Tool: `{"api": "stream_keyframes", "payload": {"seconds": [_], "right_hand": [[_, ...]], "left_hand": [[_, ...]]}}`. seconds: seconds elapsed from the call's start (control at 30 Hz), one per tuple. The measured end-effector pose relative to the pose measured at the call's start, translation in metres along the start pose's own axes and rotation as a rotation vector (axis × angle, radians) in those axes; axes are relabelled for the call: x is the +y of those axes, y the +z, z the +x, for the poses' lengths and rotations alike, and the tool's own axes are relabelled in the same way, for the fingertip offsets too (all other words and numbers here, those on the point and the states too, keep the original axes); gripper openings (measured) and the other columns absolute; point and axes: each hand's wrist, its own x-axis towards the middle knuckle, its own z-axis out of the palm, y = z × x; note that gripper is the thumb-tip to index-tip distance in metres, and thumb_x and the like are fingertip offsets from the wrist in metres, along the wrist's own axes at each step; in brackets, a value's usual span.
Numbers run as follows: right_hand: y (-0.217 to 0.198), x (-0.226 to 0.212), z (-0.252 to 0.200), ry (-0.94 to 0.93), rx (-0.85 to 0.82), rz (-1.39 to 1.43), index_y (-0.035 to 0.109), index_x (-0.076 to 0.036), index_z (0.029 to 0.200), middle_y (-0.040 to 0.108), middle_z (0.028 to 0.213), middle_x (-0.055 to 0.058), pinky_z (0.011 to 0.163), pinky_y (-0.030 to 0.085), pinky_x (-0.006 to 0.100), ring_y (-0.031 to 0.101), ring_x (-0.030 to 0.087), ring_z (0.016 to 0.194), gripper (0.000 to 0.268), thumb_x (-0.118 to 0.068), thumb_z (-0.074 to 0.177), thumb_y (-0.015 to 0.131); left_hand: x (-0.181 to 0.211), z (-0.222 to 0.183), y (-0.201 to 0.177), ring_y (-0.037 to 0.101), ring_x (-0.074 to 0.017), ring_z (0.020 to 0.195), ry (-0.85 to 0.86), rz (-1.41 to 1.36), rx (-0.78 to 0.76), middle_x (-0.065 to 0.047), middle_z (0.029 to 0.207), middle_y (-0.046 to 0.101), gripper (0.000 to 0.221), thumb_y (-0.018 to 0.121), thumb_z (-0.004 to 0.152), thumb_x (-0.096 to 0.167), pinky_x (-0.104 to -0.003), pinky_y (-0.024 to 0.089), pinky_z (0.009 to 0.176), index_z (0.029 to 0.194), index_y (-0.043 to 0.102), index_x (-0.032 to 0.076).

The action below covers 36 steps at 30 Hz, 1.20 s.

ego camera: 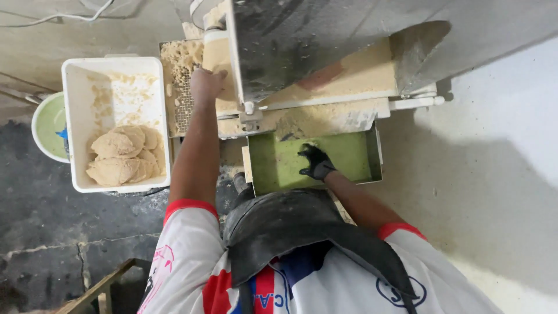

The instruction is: A worker breads chicken cutlets by dipping them in a liquid wash and feeding them into a breading machine.

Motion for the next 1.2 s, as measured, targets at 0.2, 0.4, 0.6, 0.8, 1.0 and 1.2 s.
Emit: {"api": "stream_keyframes", "payload": {"seconds": [0.2,0.4,0.6,0.8,1.0,1.2], "right_hand": [[0.057,0.079,0.018,0.395,-0.345,-0.264,0.056,-0.035,0.154,0.056,0.161,0.006,0.115,0.048,0.049,0.055,0.032,0.147,0.069,-0.051,0.089,0.075],[0.062,0.094,0.013,0.479,-0.336,-0.083,0.044,-0.026,0.165,0.046,0.17,0.006,0.133,0.029,0.043,0.043,0.026,0.157,0.063,-0.057,0.115,0.022],[0.008,0.079,0.001,0.346,-0.326,-0.175,0.031,-0.027,0.17,0.042,0.169,0.005,0.112,0.051,0.045,0.048,0.035,0.149,0.069,-0.049,0.106,0.048],[0.006,0.11,0.001,0.325,-0.238,-0.029,0.063,-0.022,0.15,0.058,0.156,0.013,0.119,0.045,0.049,0.056,0.04,0.14,0.067,-0.061,0.095,0.066],[-0.111,-0.009,-0.041,0.54,-0.129,0.504,0.06,-0.017,0.153,0.055,0.159,0.014,0.115,0.045,0.054,0.053,0.041,0.142,0.071,-0.055,0.093,0.065],[-0.128,-0.025,-0.061,0.337,0.083,0.542,0.067,-0.021,0.145,0.06,0.156,0.008,0.119,0.043,0.041,0.054,0.028,0.145,0.048,-0.041,0.102,0.064]], "left_hand": [[-0.009,0.016,-0.001,0.075,-0.0383,0.11,0.081,-0.046,0.1,-0.014,0.103,0.076,0.038,0.091,0.082,0.038,-0.051,0.06,0.094,0.108,0.075,0.015],[0.01,-0.013,-0.03,0.073,-0.0344,0.117,0.042,-0.144,0.173,-0.012,0.111,0.076,0.035,0.084,0.089,0.03,-0.048,0.058,0.099,0.116,0.063,0.018],[0.055,-0.062,-0.078,0.071,-0.0197,0.093,0.052,-0.251,0.224,-0.008,0.111,0.074,0.026,0.065,0.098,0.005,-0.035,0.062,0.071,0.122,0.059,0.011],[0.071,-0.075,-0.102,0.068,-0.0126,0.085,0.13,-0.216,0.206,-0.003,0.103,0.075,0.023,0.063,0.101,0.005,-0.028,0.059,0.069,0.121,0.059,0.016],[0.073,-0.087,-0.144,0.077,-0.0212,0.091,0.349,-0.18,0.219,-0.013,0.109,0.079,0.027,0.058,0.096,-0.002,-0.032,0.069,0.07,0.121,0.062,0.007],[0.012,-0.074,-0.191,0.044,-0.0039,0.057,0.36,-0.08,0.256,0.007,0.076,0.062,0.006,0.07,0.101,0.01,-0.02,0.041,0.044,0.106,0.071,0.014]]}}
